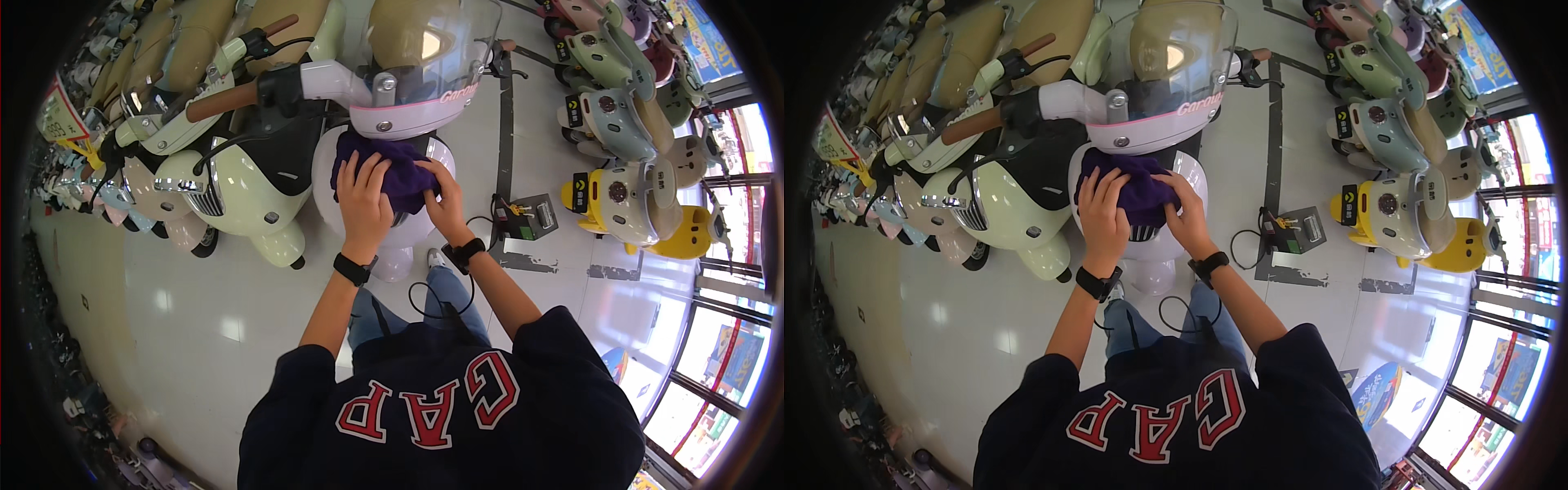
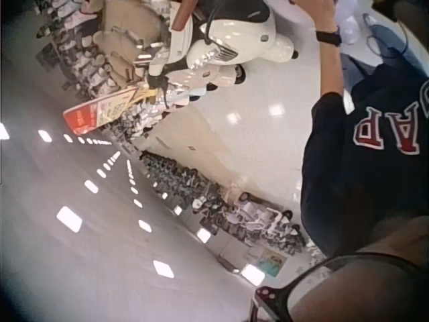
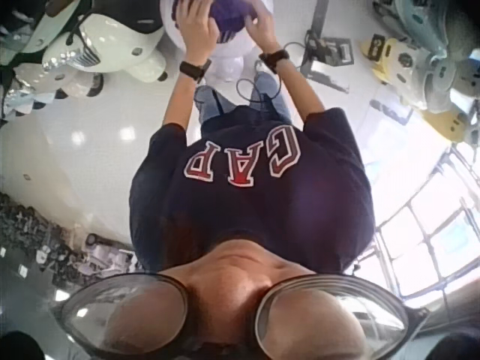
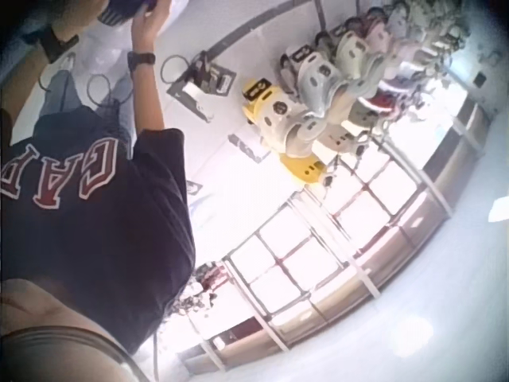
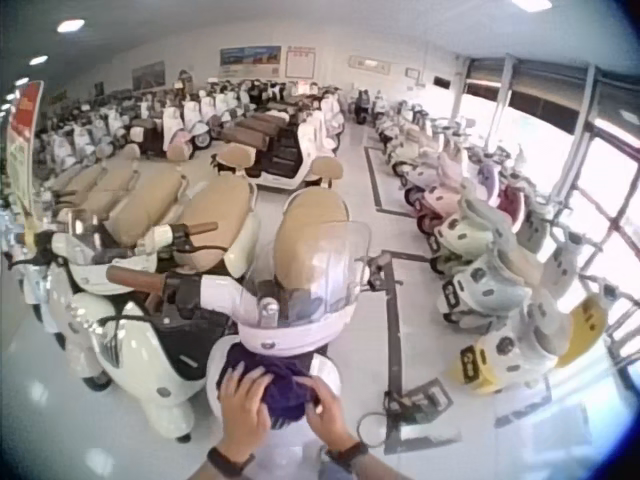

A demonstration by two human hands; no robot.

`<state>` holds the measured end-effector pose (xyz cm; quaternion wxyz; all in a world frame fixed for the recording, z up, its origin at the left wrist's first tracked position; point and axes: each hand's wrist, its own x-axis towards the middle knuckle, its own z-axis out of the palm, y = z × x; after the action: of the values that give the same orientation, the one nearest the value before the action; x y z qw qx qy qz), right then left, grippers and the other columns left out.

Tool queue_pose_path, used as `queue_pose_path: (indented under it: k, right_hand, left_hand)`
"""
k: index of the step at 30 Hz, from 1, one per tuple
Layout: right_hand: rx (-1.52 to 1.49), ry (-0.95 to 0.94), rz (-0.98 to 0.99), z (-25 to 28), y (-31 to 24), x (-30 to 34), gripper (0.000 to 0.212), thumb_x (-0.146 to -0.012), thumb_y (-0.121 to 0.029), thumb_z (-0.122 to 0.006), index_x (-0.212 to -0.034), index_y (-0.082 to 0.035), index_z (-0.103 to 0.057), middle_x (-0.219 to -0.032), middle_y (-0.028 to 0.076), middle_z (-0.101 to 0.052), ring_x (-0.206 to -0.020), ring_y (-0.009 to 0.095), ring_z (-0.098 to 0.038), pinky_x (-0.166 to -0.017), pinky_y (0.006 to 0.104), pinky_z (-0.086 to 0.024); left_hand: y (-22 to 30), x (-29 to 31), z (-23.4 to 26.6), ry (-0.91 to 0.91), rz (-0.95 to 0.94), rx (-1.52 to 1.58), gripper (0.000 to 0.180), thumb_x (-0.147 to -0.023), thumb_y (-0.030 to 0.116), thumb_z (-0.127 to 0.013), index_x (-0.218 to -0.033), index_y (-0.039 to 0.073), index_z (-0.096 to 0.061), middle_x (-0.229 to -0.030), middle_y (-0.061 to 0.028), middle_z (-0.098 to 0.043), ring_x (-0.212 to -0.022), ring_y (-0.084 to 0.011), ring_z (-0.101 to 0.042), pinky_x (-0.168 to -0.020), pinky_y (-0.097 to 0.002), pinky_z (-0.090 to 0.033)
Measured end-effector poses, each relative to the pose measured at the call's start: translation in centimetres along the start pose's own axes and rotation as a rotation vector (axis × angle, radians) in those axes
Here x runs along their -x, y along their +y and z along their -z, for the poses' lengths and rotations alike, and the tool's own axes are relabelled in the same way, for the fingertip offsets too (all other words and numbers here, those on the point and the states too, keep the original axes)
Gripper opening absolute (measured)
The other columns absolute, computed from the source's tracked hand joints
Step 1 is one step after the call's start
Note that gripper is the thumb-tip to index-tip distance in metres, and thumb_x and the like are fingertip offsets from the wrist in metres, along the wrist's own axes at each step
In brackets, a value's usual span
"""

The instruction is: Cleaning and wiping down electric scooters in a showroom.

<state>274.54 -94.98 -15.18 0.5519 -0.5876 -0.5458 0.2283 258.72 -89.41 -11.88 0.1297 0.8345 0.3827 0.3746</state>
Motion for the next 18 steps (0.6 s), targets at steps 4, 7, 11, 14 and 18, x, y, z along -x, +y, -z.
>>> queue_pose_path:
  k: [4, 7, 11, 14, 18]
  right_hand:
    - [-0.179, -0.057, -0.080, 2.1, 4.5, -1.1, 0.049, -0.070, 0.017, -0.048, -0.113, -0.002, -0.062, -0.111, 0.017, -0.064, -0.109, 0.031, -0.062, -0.094, 0.0348, -0.047]
    - [-0.172, -0.117, -0.028, 4.5, 5.6, -2.3, 0.051, -0.066, 0.018, -0.045, -0.110, -0.002, -0.062, -0.105, 0.017, -0.065, -0.105, 0.031, -0.062, -0.094, 0.0340, -0.047]
    - [-0.016, -0.126, 0.172, 7.7, 4.7, -5.7, 0.053, -0.065, 0.017, -0.047, -0.110, -0.005, -0.064, -0.113, 0.015, -0.062, -0.106, 0.035, -0.059, -0.094, 0.0379, -0.048]
    - [0.118, -0.126, 0.323, 7.5, 5.5, -6.1, 0.053, -0.065, 0.016, -0.049, -0.111, -0.007, -0.064, -0.120, 0.014, -0.058, -0.110, 0.035, -0.056, -0.094, 0.0404, -0.048]
    - [0.175, -0.180, 0.414, 5.9, 9.2, -4.9, 0.060, -0.066, 0.015, -0.052, -0.119, -0.010, -0.062, -0.128, 0.013, -0.056, -0.117, 0.035, -0.053, -0.099, 0.0413, -0.045]
  left_hand:
    - [2.2, -0.6, -3.1, -0.026, -0.038, -0.236, 0.042, -0.074, 0.007, -0.052, -0.115, 0.000, -0.059, -0.124, -0.0150, -0.057, -0.125, -0.0432, -0.044, -0.111, -0.0538, -0.028]
    - [3.2, -0.9, -4.6, -0.063, -0.029, -0.333, 0.043, -0.073, 0.007, -0.052, -0.116, 0.002, -0.059, -0.124, -0.0115, -0.057, -0.123, -0.0399, -0.046, -0.110, -0.0502, -0.031]
    - [4.5, -1.6, -6.7, -0.109, 0.003, -0.461, 0.046, -0.074, 0.008, -0.057, -0.119, -0.001, -0.056, -0.124, -0.0152, -0.056, -0.123, -0.0419, -0.045, -0.110, -0.0498, -0.031]
    - [4.9, -2.1, -8.9, -0.224, 0.028, -0.610, 0.047, -0.075, 0.008, -0.058, -0.119, -0.008, -0.054, -0.124, -0.0222, -0.055, -0.122, -0.0433, -0.045, -0.112, -0.0489, -0.030]
    - [5.5, -2.7, -12.3, -0.496, -0.021, -1.060, 0.047, -0.085, 0.013, -0.047, -0.124, -0.015, -0.051, -0.130, -0.0310, -0.051, -0.128, -0.0440, -0.043, -0.115, -0.0461, -0.025]
